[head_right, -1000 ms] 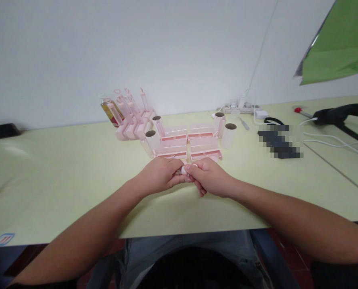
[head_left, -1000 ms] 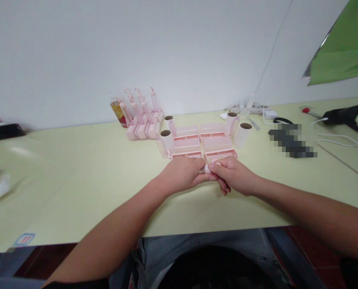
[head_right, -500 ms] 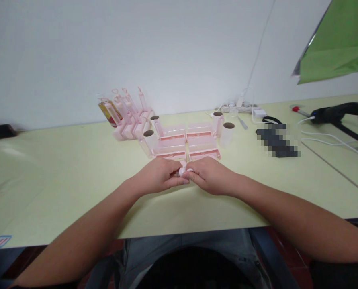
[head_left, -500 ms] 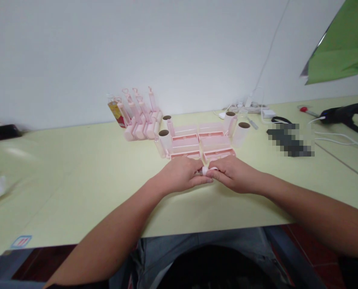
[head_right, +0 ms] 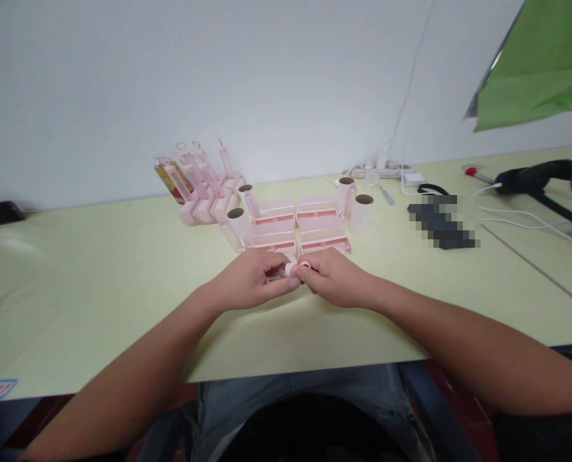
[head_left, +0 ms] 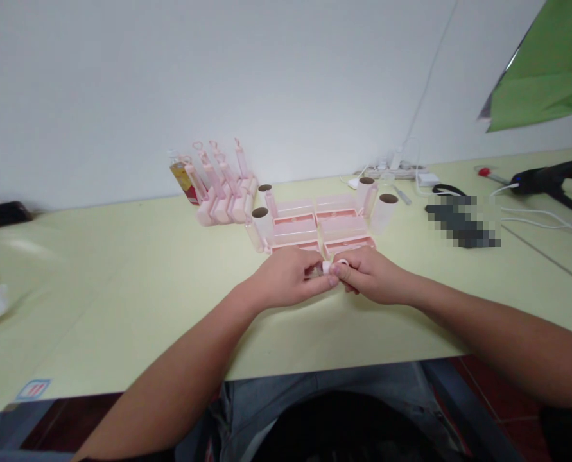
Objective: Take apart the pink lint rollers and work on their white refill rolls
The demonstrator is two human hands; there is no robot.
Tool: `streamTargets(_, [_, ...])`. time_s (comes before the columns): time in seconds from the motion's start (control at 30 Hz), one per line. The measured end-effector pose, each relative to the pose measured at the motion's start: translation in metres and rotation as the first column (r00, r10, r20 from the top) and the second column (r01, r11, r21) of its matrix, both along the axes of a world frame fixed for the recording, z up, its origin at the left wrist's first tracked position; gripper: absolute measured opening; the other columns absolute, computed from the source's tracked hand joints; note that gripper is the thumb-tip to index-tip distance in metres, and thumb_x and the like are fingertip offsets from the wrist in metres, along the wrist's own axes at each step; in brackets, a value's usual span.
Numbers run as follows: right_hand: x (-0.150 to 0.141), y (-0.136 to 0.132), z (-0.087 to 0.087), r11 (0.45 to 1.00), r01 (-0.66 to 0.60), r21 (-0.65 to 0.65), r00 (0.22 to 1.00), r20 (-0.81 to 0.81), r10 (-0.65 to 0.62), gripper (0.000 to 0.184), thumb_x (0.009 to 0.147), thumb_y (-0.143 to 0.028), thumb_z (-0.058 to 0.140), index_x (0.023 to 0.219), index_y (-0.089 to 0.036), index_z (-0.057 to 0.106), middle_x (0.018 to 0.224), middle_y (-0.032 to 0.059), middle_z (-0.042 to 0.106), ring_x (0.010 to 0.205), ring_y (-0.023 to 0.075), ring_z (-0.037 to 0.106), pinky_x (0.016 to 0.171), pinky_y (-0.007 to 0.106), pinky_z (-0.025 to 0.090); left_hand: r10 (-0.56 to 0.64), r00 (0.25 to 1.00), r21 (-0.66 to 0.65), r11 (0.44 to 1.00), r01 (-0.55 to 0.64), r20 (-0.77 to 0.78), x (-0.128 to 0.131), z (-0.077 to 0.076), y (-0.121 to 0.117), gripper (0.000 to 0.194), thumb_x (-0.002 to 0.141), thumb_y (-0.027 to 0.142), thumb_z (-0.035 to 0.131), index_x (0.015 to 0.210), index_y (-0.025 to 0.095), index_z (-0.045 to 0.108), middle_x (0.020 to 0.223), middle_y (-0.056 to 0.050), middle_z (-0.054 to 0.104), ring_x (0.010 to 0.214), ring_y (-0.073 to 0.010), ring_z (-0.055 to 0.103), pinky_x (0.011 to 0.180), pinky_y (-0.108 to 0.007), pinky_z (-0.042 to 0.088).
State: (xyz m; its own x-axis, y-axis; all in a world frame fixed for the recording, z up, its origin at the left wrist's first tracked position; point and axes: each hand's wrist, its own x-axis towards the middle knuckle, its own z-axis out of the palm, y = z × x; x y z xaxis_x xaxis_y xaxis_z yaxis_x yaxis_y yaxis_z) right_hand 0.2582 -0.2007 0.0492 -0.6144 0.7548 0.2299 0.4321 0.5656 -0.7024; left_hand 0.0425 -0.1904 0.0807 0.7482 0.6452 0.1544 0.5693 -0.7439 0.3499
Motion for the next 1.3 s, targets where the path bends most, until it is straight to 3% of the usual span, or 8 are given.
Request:
streamTargets(0.17, [0.009, 0.007, 0.004, 0.982, -0.023, 0.188, 0.991, 0.13, -0.002, 0.04, 0.101, -0.039, 0.043, 0.072, -0.016, 0.057, 0.063, 0.0004, 0.057, 0.058, 0.0121, 0.048, 0.06, 0.025, 0.028, -0.085, 0.991, -0.23, 0.968, 0.106, 0.1, -0.006, 0.005, 0.005, 0.024, 0.092, 0.033, 0.05, 0.078, 0.015, 0.057, 0.066, 0.003, 0.048, 0.061, -0.0099, 0.044, 0.058, -0.023, 0.031])
streamTargets(0.43, [0.011, 0.003, 0.011, 0.958, -0.113, 0.264, 0.923, 0.384, 0.003, 0.038, 0.101, -0.037, 0.043, 0.079, -0.015, 0.064, 0.073, 0.0067, 0.066, 0.066, 0.0163, 0.054, 0.064, 0.027, 0.03, -0.177, 0.982, -0.345, 0.92, 0.188, 0.062, -0.011, 0.0, 0.009, 0.033, 0.094, 0.047, 0.052, 0.088, 0.015, 0.059, 0.067, 0.003, 0.051, 0.06, -0.0094, 0.044, 0.057, -0.022, 0.032])
streamTargets(0.57, [0.009, 0.001, 0.009, 0.961, -0.101, 0.256, 0.921, 0.39, -0.007, 0.039, 0.101, -0.038, 0.042, 0.079, -0.015, 0.064, 0.073, 0.007, 0.066, 0.066, 0.0164, 0.055, 0.063, 0.028, 0.029, -0.153, 0.988, -0.305, 0.94, 0.153, 0.026, -0.009, -0.001, 0.006, 0.039, 0.093, 0.051, 0.051, 0.08, 0.015, 0.057, 0.064, 0.003, 0.05, 0.057, -0.0088, 0.043, 0.055, -0.022, 0.031])
streamTargets(0.73, [0.006, -0.002, 0.005, 0.969, -0.09, 0.229, 0.967, 0.252, 0.03, 0.042, 0.101, -0.038, 0.042, 0.07, -0.015, 0.059, 0.064, 0.003, 0.059, 0.059, 0.0129, 0.049, 0.06, 0.026, 0.028, -0.138, 0.987, -0.164, 0.979, 0.123, -0.085, -0.006, 0.003, 0.001, 0.039, 0.094, 0.045, 0.048, 0.071, 0.015, 0.054, 0.059, 0.002, 0.049, 0.053, -0.0092, 0.04, 0.053, -0.024, 0.028])
streamTargets(0.9, [0.003, -0.003, 0.0, 0.987, -0.032, 0.157, 0.992, 0.122, 0.012, 0.041, 0.099, -0.038, 0.045, 0.066, -0.016, 0.055, 0.058, -0.0001, 0.055, 0.054, 0.0104, 0.046, 0.057, 0.024, 0.029, -0.12, 0.985, -0.052, 0.992, 0.115, -0.121, -0.006, 0.004, 0.0, 0.037, 0.096, 0.043, 0.044, 0.074, 0.015, 0.056, 0.063, -0.001, 0.054, 0.056, -0.011, 0.045, 0.056, -0.024, 0.031])
streamTargets(1.07, [-0.002, -0.006, -0.002, 0.999, 0.032, -0.033, 0.999, -0.013, -0.033, 0.043, 0.099, -0.042, 0.044, 0.067, -0.016, 0.057, 0.052, -0.0007, 0.057, 0.049, 0.0108, 0.053, 0.054, 0.022, 0.036, -0.115, 0.988, 0.033, 0.992, 0.119, -0.104, -0.008, 0.003, 0.0, 0.034, 0.096, 0.041, 0.045, 0.076, 0.016, 0.056, 0.066, -0.002, 0.056, 0.058, -0.0116, 0.047, 0.057, -0.025, 0.033])
streamTargets(1.3, [-0.009, -0.01, -0.01, 0.939, 0.105, -0.329, 0.971, -0.172, -0.168, 0.044, 0.094, -0.053, 0.048, 0.067, -0.019, 0.052, 0.044, -0.0051, 0.048, 0.04, 0.0124, 0.055, 0.042, 0.022, 0.042, -0.037, 0.989, 0.169, 0.984, 0.062, -0.146, -0.005, -0.002, 0.0, 0.036, 0.096, 0.044, 0.043, 0.081, 0.016, 0.059, 0.067, -0.003, 0.06, 0.06, -0.0139, 0.053, 0.057, -0.026, 0.033])
